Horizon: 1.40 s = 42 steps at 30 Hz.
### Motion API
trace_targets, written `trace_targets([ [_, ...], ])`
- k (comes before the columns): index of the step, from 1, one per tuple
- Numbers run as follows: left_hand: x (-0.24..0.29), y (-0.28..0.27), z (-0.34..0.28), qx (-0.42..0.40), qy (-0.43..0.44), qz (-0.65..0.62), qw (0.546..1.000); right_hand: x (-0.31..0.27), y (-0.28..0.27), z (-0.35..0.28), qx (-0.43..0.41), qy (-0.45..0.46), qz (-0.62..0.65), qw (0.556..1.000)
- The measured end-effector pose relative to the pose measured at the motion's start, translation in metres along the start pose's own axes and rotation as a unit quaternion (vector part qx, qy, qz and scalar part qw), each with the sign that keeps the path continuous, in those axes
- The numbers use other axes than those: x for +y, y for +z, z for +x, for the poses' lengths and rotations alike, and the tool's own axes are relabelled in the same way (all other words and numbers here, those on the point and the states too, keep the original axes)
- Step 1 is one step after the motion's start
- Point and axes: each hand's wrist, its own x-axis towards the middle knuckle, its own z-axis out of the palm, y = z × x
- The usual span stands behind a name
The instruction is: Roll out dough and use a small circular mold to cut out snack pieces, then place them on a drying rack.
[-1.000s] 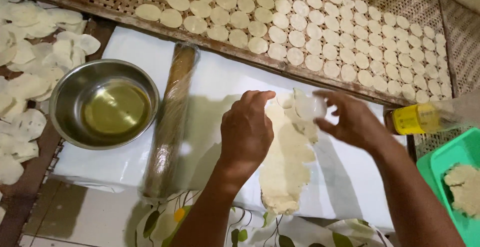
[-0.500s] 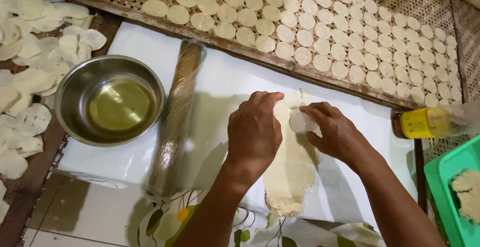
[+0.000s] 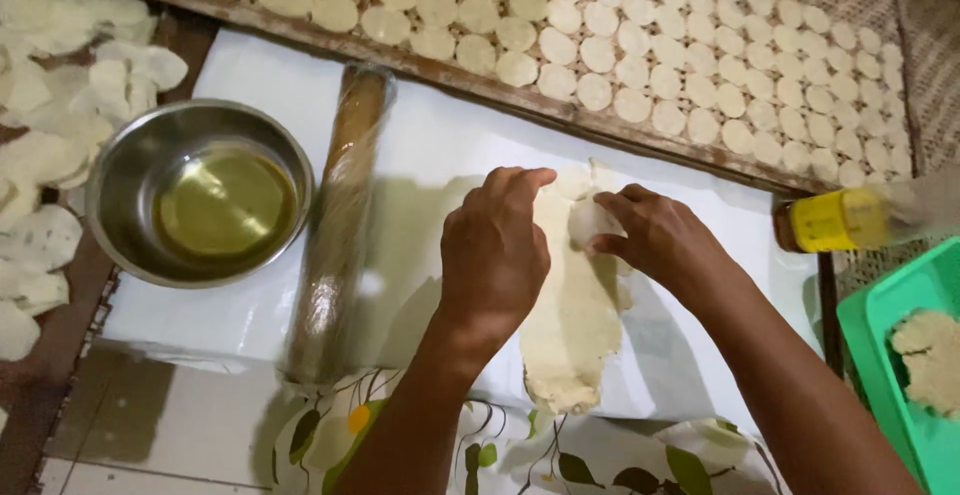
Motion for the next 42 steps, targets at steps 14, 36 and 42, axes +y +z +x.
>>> trace_targets([
  [14,0.002,0.0,0.002,-0.03,-0.012,0.014,0.999,0.042,0.021,0.011,0.099,-0.227,0.033,0.968],
  [36,0.003,0.008,-0.002,-0.009,-0.022,-0.005,1.0,0.026,0.018,0.0,0.096,-0.082,0.023,0.992],
  [42,0.004,0.001,0.001,-0.019,-0.031,-0.01,0.999,0.027,0.015,0.004,0.095,-0.154,0.062,0.982],
])
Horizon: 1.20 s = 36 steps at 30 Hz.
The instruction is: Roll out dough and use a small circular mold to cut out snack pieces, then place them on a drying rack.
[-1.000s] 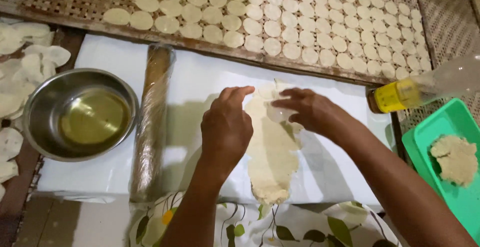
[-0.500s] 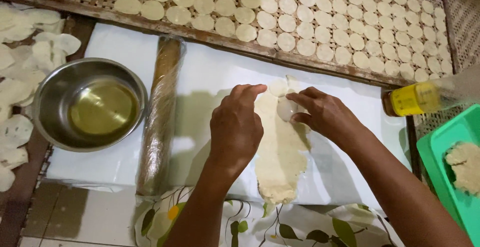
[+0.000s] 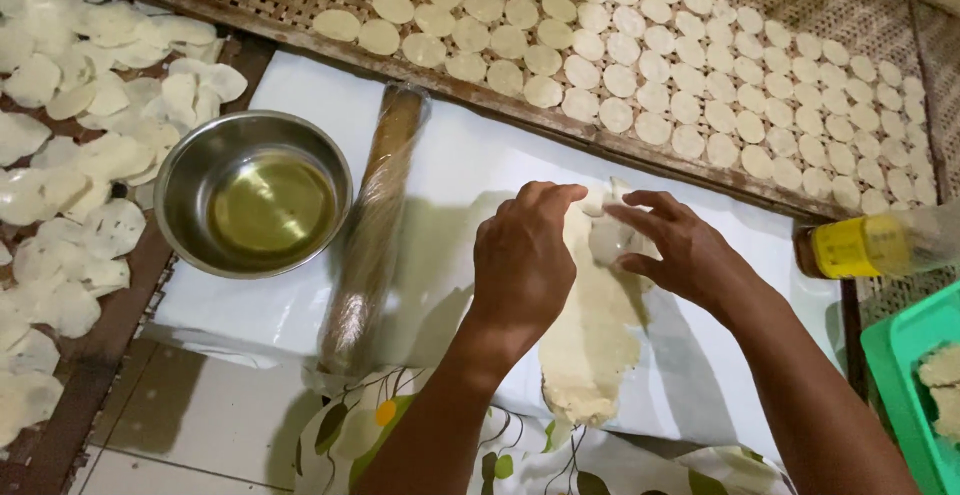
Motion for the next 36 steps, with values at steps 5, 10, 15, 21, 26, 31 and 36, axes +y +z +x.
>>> trace_targets([
  [5,-0.001,-0.001,0.0,0.015,0.005,0.0,1.0,0.006,0.014,-0.003,0.02,-0.028,-0.026,0.999],
  [10,-0.005,0.005,0.0,0.028,0.024,-0.001,0.999,-0.005,0.009,0.0,0.008,0.071,-0.01,0.997],
  [15,-0.009,0.005,-0.002,0.031,0.034,-0.023,0.999,-0.013,-0.002,0.011,-0.06,0.202,-0.032,0.977],
  [21,-0.004,-0.008,0.003,0.018,0.017,-0.028,0.999,0.043,-0.052,-0.023,0.087,0.146,0.271,0.948],
  [26,-0.005,-0.011,0.004,0.044,0.008,-0.036,0.998,0.014,-0.045,-0.033,0.099,0.104,0.203,0.969],
  [31,-0.006,-0.014,0.004,0.044,0.007,-0.042,0.998,-0.038,-0.008,-0.026,0.051,0.045,0.132,0.989],
  [36,-0.006,-0.011,0.005,0.057,0.015,-0.043,0.997,-0.059,0.008,-0.017,-0.027,0.039,0.05,0.998],
])
